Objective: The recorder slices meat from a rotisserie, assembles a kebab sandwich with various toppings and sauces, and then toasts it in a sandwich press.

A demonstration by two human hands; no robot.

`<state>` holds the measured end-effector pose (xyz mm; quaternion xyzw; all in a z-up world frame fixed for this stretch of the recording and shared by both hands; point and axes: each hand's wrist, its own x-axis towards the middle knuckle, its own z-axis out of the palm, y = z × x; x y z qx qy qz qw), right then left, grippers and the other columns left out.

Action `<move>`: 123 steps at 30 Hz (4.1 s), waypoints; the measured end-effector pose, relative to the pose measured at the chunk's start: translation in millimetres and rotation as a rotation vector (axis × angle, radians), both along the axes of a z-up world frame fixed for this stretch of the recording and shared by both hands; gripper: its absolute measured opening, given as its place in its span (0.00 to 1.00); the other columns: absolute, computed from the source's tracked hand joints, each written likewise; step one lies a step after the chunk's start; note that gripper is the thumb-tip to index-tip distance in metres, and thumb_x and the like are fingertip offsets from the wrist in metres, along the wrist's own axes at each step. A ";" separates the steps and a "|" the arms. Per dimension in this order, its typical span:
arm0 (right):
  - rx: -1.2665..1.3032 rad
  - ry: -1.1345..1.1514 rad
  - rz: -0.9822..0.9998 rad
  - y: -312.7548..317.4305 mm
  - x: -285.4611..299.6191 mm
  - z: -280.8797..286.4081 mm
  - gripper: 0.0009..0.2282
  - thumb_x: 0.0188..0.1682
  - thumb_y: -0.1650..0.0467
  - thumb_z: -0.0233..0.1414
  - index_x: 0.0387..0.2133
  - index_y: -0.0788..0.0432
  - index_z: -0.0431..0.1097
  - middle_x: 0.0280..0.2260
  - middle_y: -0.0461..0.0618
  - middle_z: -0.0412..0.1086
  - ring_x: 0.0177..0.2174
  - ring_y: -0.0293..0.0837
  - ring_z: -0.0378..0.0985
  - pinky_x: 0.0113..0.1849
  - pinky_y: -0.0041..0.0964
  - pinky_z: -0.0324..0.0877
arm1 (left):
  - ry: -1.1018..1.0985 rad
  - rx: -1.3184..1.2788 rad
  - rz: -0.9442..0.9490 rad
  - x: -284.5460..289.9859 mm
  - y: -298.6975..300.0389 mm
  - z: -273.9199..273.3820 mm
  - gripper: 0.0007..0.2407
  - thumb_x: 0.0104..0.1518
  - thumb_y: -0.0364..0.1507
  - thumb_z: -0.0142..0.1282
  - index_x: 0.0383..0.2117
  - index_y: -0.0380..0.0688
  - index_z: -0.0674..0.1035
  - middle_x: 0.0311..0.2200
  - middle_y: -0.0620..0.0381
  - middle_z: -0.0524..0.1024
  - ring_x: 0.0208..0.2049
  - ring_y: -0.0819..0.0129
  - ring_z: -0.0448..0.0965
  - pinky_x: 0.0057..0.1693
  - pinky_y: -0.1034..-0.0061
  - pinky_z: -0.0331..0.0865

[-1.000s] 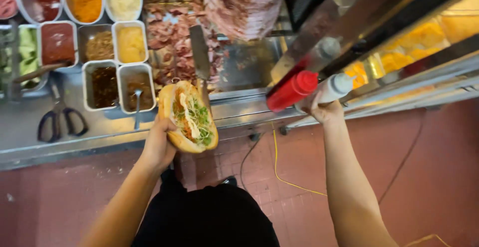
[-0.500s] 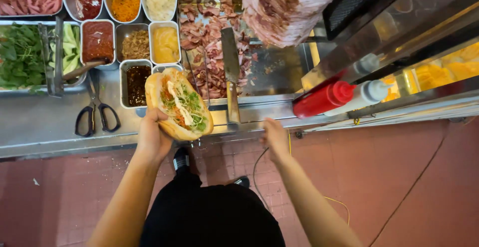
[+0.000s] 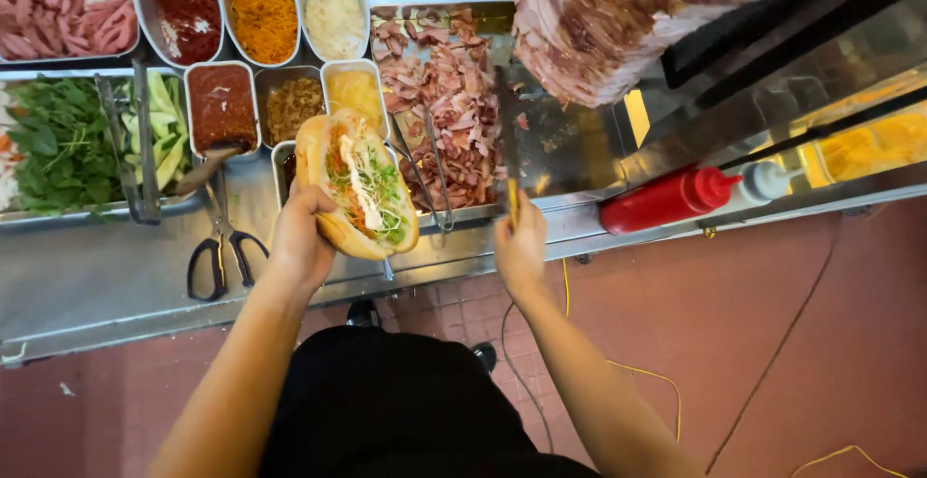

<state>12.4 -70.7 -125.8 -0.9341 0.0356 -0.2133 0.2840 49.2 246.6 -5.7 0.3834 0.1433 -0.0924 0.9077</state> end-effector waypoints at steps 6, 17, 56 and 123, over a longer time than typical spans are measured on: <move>-0.142 0.137 -0.111 -30.5 1.5 -0.7 0.22 0.46 0.74 0.52 0.57 0.68 0.66 0.45 0.67 0.70 0.45 0.66 0.71 0.50 0.55 0.66 | -0.028 0.028 -0.083 29.0 -0.2 -16.7 0.31 0.44 0.20 0.42 0.64 0.39 0.62 0.58 0.50 0.70 0.59 0.55 0.70 0.66 0.62 0.63; -0.111 0.113 0.022 68.6 36.4 20.0 0.15 0.45 0.70 0.60 0.46 0.60 0.74 0.51 0.60 0.68 0.53 0.60 0.67 0.54 0.52 0.64 | 0.062 0.002 -0.121 26.6 19.6 -3.2 0.33 0.42 0.21 0.43 0.65 0.42 0.61 0.59 0.51 0.70 0.60 0.57 0.71 0.66 0.62 0.65; 0.245 0.256 -0.167 33.1 -27.6 94.1 0.20 0.47 0.66 0.59 0.52 0.60 0.71 0.39 0.61 0.78 0.38 0.57 0.83 0.40 0.45 0.76 | 0.100 0.024 -0.309 33.2 -38.5 -21.8 0.33 0.42 0.20 0.44 0.65 0.41 0.64 0.56 0.50 0.73 0.57 0.59 0.73 0.64 0.67 0.65; 0.434 0.259 -0.193 22.1 -42.1 122.0 0.19 0.48 0.69 0.61 0.53 0.61 0.72 0.35 0.54 0.79 0.34 0.39 0.80 0.37 0.34 0.74 | 0.029 0.003 -0.160 51.4 -50.2 -44.6 0.41 0.37 0.17 0.42 0.69 0.47 0.56 0.58 0.51 0.67 0.58 0.56 0.68 0.65 0.63 0.64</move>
